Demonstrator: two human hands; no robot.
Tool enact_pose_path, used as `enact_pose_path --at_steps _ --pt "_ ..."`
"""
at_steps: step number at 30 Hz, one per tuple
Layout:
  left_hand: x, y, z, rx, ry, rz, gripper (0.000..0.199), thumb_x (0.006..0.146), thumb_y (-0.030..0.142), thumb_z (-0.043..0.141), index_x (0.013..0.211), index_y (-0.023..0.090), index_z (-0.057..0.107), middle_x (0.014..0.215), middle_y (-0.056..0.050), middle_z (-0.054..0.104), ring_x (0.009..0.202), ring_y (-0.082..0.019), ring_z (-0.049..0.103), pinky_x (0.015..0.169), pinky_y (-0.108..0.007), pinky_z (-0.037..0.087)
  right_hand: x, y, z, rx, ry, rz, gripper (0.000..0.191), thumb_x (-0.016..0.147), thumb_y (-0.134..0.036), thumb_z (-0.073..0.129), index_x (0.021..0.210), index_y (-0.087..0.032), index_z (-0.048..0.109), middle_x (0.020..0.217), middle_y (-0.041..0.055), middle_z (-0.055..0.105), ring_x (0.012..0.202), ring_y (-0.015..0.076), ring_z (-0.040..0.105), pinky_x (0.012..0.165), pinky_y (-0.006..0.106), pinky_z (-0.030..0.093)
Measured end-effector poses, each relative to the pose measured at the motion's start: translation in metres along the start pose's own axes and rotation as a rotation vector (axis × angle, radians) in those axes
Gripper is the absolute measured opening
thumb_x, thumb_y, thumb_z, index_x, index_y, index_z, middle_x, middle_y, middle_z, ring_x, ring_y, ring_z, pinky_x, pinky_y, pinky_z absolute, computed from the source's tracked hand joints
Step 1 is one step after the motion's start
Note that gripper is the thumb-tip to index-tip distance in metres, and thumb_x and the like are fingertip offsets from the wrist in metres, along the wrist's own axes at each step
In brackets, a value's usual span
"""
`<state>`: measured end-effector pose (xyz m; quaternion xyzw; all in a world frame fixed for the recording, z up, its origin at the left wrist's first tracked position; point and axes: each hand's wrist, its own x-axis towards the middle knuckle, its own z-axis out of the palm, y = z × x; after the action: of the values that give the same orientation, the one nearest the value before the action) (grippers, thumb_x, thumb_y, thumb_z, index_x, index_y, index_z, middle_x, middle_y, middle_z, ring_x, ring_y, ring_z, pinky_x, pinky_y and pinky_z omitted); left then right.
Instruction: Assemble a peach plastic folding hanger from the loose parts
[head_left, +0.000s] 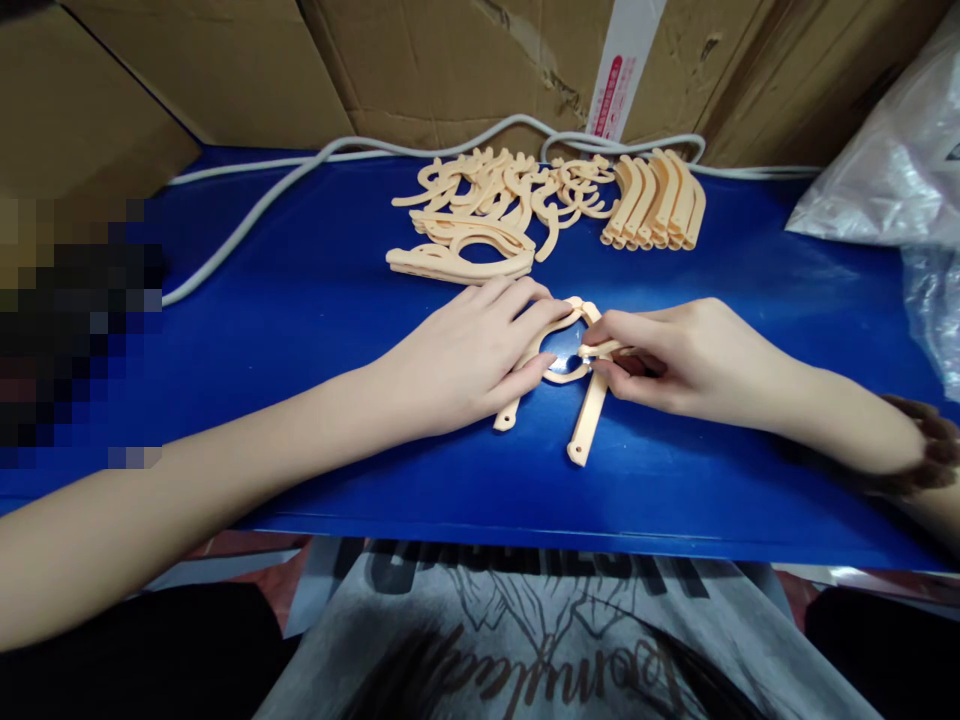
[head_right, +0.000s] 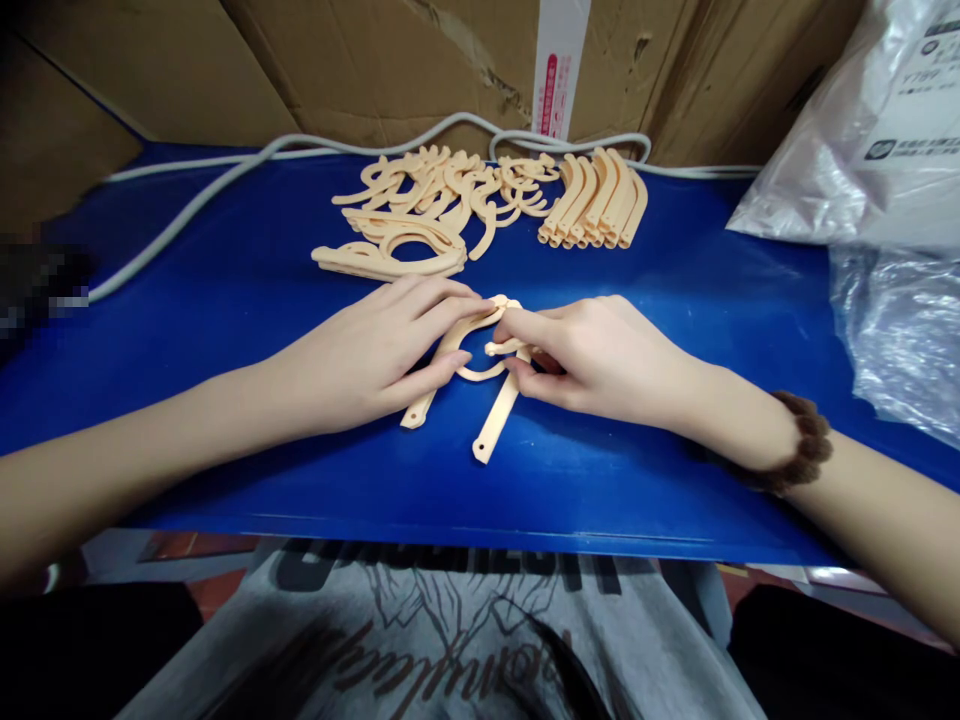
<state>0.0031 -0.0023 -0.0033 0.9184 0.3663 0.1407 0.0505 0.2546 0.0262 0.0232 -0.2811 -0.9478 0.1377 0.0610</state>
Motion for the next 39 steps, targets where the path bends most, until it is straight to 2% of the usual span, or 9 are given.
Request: enact_pose_path --at_steps 22,39 --pt "0.0001 -0.0001 -0.0003 0.049 0.001 0.021 0.046 0.109 0.028 0.042 0.148 0.006 0.055 0.139 -0.017 0.063 0.135 -0.035 0.056 0.119 -0.053 0.044 -0.0008 0.0037 0.0037 0.010 0.027 -0.045 0.029 0.101 -0.035 0.048 0.109 -0.014 0.067 0.060 -0.0012 0.060 0.049 0.0147 0.052 0.056 0.029 0.028" --pt "0.0009 0.0007 -0.0024 0.062 -0.023 0.020 0.046 0.109 0.028 0.042 0.148 0.007 0.055 0.140 -0.017 0.063 0.136 -0.035 0.056 0.119 -0.053 0.044 -0.0012 0.0020 0.0061 -0.044 0.065 -0.079 0.028 0.104 -0.031 0.045 0.107 -0.014 0.068 0.070 0.0034 0.069 0.051 0.0146 0.056 0.055 0.029 0.030"
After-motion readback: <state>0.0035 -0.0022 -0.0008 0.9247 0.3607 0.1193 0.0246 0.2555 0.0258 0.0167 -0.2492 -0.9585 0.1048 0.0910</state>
